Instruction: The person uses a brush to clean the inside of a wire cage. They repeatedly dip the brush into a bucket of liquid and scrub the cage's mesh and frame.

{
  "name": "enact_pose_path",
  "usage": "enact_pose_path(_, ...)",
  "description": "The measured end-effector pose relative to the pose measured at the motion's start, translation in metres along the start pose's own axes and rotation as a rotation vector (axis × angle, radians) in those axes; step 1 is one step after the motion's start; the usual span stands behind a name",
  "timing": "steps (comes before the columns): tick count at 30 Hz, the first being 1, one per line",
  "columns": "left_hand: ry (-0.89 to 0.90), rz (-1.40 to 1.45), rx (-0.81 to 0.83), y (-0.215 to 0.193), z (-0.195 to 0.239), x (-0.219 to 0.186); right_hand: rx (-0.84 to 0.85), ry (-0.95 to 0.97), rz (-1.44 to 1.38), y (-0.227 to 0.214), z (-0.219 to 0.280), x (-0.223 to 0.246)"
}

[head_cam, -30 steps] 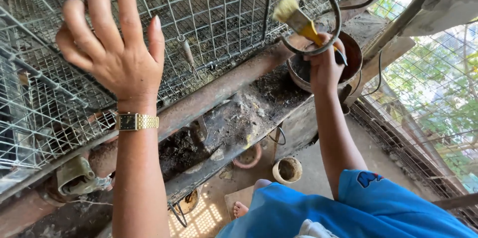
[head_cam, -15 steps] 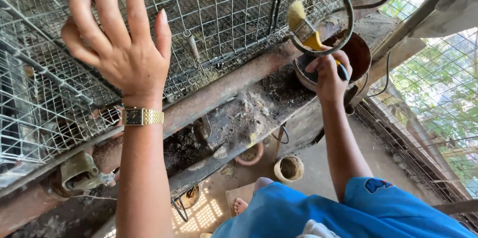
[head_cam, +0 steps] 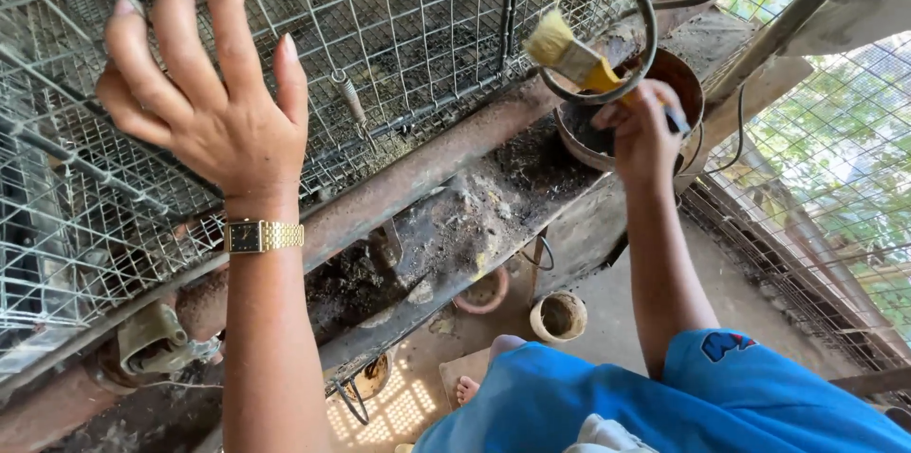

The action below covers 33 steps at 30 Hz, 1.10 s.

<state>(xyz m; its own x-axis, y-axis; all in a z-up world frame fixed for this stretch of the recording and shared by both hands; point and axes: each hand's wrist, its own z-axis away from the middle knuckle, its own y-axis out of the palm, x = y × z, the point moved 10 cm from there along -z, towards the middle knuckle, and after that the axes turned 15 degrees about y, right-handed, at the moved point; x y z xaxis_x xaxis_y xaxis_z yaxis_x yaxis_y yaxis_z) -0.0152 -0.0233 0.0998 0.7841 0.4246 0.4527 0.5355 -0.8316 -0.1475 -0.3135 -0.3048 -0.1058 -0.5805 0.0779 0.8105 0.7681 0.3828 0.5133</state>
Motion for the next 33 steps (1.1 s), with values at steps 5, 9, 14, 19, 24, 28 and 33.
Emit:
enact_pose_path(5,0.003,-0.003,-0.01,-0.002,-0.001,-0.002,-0.213,-0.081,-0.109,-0.026,-0.017,0.012)
enact_pose_path(9,0.009,-0.007,-0.004,-0.001,-0.001,0.0,-0.01,0.06,-0.067,0.001,-0.015,-0.02)
enact_pose_path(14,0.019,-0.02,-0.003,-0.001,-0.003,-0.003,0.026,0.094,-0.045,-0.018,-0.023,-0.005)
enact_pose_path(19,0.007,-0.069,-0.034,-0.004,-0.006,-0.004,-0.254,0.066,-0.151,-0.03,-0.028,-0.02)
enact_pose_path(24,-0.015,-0.015,-0.051,-0.003,-0.009,-0.002,0.018,0.2,-0.067,-0.009,-0.017,-0.018)
enact_pose_path(28,-0.053,0.019,-0.189,-0.016,-0.024,-0.002,-0.171,0.08,-0.172,-0.049,-0.034,0.005)
enact_pose_path(33,-0.044,0.029,-0.205,-0.019,-0.038,-0.003,-0.082,0.164,-0.111,-0.013,-0.017,-0.022)
